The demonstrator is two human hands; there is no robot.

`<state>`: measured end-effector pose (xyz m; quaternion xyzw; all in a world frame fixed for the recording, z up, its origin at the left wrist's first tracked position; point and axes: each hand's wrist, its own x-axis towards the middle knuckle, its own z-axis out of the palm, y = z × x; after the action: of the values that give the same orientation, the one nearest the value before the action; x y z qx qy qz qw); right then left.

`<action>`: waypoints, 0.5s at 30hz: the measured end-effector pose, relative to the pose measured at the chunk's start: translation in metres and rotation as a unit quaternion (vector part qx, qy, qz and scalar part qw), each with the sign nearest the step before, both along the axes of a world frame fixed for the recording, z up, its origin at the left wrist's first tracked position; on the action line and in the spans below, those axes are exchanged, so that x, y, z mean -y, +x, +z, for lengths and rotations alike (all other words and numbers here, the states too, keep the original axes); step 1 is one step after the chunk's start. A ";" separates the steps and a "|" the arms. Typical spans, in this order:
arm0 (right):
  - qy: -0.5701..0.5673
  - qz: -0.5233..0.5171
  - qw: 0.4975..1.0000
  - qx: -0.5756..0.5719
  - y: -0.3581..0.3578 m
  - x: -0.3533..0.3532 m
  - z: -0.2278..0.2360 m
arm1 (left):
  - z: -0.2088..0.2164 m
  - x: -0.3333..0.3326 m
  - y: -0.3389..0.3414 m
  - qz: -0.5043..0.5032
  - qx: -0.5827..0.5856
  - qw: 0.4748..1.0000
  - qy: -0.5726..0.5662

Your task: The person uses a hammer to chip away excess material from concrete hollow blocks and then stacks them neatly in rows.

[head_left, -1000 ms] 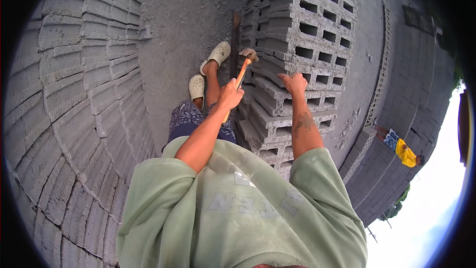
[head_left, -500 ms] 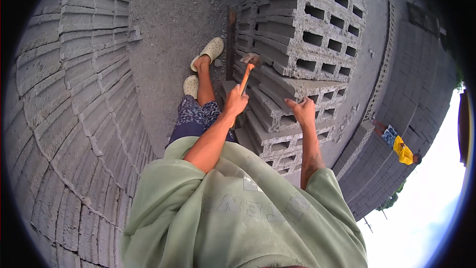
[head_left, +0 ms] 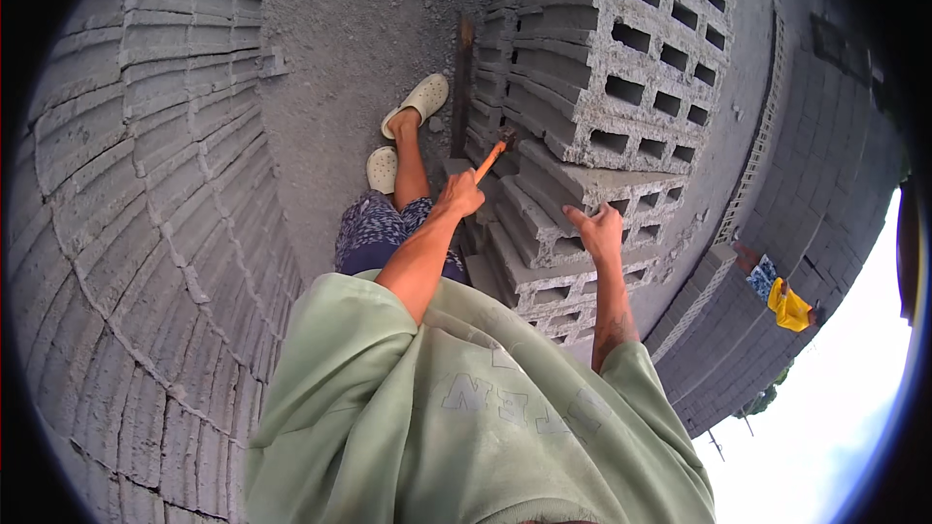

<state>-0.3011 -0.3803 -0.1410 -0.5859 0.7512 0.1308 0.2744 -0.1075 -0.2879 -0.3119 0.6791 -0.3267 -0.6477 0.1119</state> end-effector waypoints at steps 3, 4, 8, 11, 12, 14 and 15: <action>-0.033 0.044 0.999 0.004 -0.007 -0.004 -0.009 | 0.006 -0.001 0.005 0.086 0.007 0.996 0.004; -0.017 0.046 0.999 -0.007 -0.004 -0.003 -0.014 | 0.006 -0.004 0.009 0.105 0.002 0.994 -0.010; 0.009 0.010 0.999 -0.029 -0.017 -0.015 -0.025 | 0.023 -0.003 0.019 0.206 -0.022 0.975 -0.075; 0.023 0.024 0.999 -0.016 -0.003 -0.009 -0.016 | 0.039 0.001 0.016 0.277 -0.004 0.954 -0.111; 0.027 0.032 0.999 -0.016 -0.004 -0.007 -0.014 | 0.041 0.002 0.010 0.217 -0.006 0.972 -0.088; -0.032 0.078 0.996 -0.004 -0.006 -0.013 -0.016 | 0.019 -0.003 0.000 0.065 0.015 0.998 0.006; -0.098 0.122 0.988 0.004 -0.006 -0.013 -0.018 | 0.019 0.005 -0.003 0.036 0.028 0.999 0.024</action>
<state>-0.3076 -0.3678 -0.1590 -0.6979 0.6819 0.0872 0.2007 -0.1103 -0.2934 -0.2924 0.7108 -0.2897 -0.6316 0.1092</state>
